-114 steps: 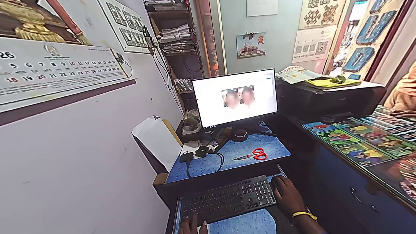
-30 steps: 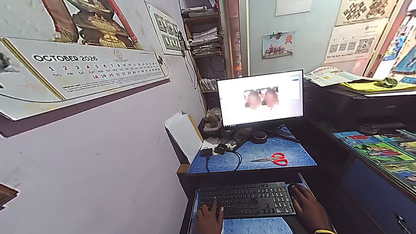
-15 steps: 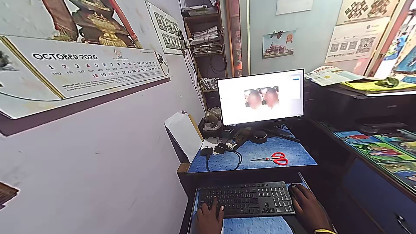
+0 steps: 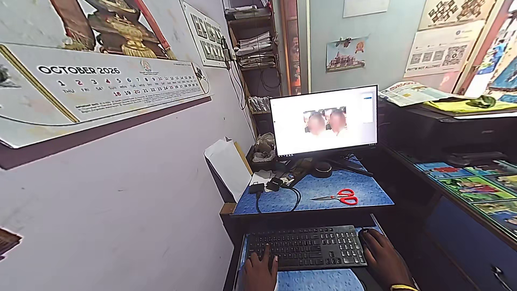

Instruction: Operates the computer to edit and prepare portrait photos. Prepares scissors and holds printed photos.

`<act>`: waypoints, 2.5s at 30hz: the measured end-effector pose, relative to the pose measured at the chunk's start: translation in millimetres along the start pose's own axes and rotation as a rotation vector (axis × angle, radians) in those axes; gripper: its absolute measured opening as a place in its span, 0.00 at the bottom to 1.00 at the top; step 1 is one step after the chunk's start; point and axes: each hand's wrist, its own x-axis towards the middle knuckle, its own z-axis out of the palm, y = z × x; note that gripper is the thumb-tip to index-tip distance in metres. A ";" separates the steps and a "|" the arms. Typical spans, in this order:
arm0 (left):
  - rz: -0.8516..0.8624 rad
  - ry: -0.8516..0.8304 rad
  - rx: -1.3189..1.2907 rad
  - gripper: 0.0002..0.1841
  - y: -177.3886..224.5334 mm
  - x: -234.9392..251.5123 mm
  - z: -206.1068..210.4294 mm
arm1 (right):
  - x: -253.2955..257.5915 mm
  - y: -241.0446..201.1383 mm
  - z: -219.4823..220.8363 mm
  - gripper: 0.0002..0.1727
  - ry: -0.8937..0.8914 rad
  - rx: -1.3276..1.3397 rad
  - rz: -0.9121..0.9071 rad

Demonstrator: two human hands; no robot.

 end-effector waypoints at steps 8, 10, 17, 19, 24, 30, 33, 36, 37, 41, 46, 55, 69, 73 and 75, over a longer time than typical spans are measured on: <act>-0.004 -0.009 0.009 0.32 0.1 0.5 0.1 | 0.1 1.5 3.1 0.25 0.010 -0.019 0.006; -0.007 -0.024 0.010 0.32 0.4 0.8 -1.0 | 0.5 0.9 2.4 0.25 0.014 -0.019 0.009; 0.000 -0.001 0.012 0.32 0.0 0.0 -1.1 | 0.7 -1.0 0.5 0.25 0.021 -0.032 0.016; -0.001 0.007 0.017 0.33 -0.1 0.5 0.1 | 0.9 -1.9 -0.4 0.25 0.024 -0.030 0.021; 0.002 0.012 0.028 0.32 -0.3 0.4 0.3 | 0.6 -1.2 -0.5 0.25 0.013 -0.029 0.024; -0.006 -0.019 0.010 0.33 0.1 0.9 1.0 | 0.3 2.5 3.7 0.25 0.032 -0.006 0.015; -0.002 -0.018 0.010 0.33 0.0 0.9 0.3 | 0.0 4.4 5.7 0.26 0.036 -0.011 0.013; 0.004 -0.002 0.015 0.33 -0.6 -0.2 1.2 | -0.8 3.8 5.6 0.26 0.024 -0.009 0.019; 0.003 0.001 0.016 0.33 -0.8 -0.4 2.1 | -0.5 3.6 5.2 0.26 0.021 -0.007 0.020; 0.001 -0.006 0.016 0.33 -0.4 0.7 2.2 | 0.2 5.3 7.3 0.26 0.027 -0.012 0.013; -0.002 -0.040 0.014 0.33 -0.2 1.5 0.5 | 0.1 3.9 6.5 0.26 0.024 -0.015 0.023; -0.011 -0.066 -0.001 0.34 0.3 2.5 -1.2 | 1.0 3.7 6.3 0.25 0.035 -0.036 0.018; 0.009 0.082 -0.144 0.29 -6.5 -11.9 8.7 | -0.8 3.7 5.0 0.28 0.022 -0.033 0.048; 0.002 0.171 -0.179 0.28 -10.1 -12.8 14.1 | 0.0 0.4 1.6 0.27 -0.006 -0.033 0.054; -0.014 0.168 -0.183 0.28 -11.7 -11.8 18.3 | -0.1 -0.9 0.9 0.27 0.005 -0.044 0.049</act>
